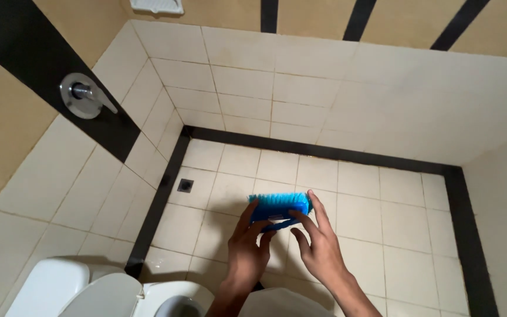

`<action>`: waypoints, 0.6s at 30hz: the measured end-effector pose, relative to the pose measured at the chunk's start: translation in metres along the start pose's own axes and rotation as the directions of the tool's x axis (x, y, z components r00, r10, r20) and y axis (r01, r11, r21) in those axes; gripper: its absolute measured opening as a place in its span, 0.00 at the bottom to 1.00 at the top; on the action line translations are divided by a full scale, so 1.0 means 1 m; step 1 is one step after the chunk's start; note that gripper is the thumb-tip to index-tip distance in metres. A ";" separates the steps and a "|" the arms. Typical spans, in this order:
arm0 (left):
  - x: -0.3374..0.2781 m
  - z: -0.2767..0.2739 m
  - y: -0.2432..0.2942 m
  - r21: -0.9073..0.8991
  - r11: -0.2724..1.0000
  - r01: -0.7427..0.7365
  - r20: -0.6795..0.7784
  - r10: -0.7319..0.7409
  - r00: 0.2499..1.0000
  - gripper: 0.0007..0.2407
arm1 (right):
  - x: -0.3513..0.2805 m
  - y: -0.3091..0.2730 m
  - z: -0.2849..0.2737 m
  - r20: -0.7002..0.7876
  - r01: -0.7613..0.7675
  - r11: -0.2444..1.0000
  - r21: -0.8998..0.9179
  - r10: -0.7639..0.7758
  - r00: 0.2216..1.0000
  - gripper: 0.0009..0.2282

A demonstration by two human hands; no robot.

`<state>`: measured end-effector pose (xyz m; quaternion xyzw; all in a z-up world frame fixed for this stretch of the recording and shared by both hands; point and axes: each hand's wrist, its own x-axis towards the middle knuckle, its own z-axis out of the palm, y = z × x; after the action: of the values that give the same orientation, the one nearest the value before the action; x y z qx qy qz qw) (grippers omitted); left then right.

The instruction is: The person uses a blue scrub brush to clean the tiled walls of a bathroom. They scrub the wall above the toilet, the wall near the door hinge, and the wall above the sink.

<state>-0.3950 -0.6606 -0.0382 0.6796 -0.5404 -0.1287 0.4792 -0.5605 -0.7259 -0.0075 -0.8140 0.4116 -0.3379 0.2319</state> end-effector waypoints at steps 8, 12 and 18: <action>0.049 -0.027 -0.039 -0.003 1.000 0.018 -0.044 -0.018 0.999 0.06 | 0.052 -0.011 0.045 0.014 -0.063 0.992 0.112 0.062 0.998 0.15; 0.068 -0.045 -0.062 0.109 0.994 -0.033 -0.092 0.043 0.995 0.08 | 0.077 -0.018 0.069 0.029 -0.055 0.989 0.138 0.052 0.998 0.17; 0.088 -0.052 -0.084 0.045 0.999 -0.024 -0.142 0.031 0.989 0.09 | 0.112 -0.020 0.099 0.153 -0.117 0.982 0.147 0.094 0.984 0.22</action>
<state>-0.2738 -0.7133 -0.0477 0.6898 -0.5166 -0.0613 0.5035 -0.4278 -0.7976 -0.0199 -0.7930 0.4086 -0.2959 0.3415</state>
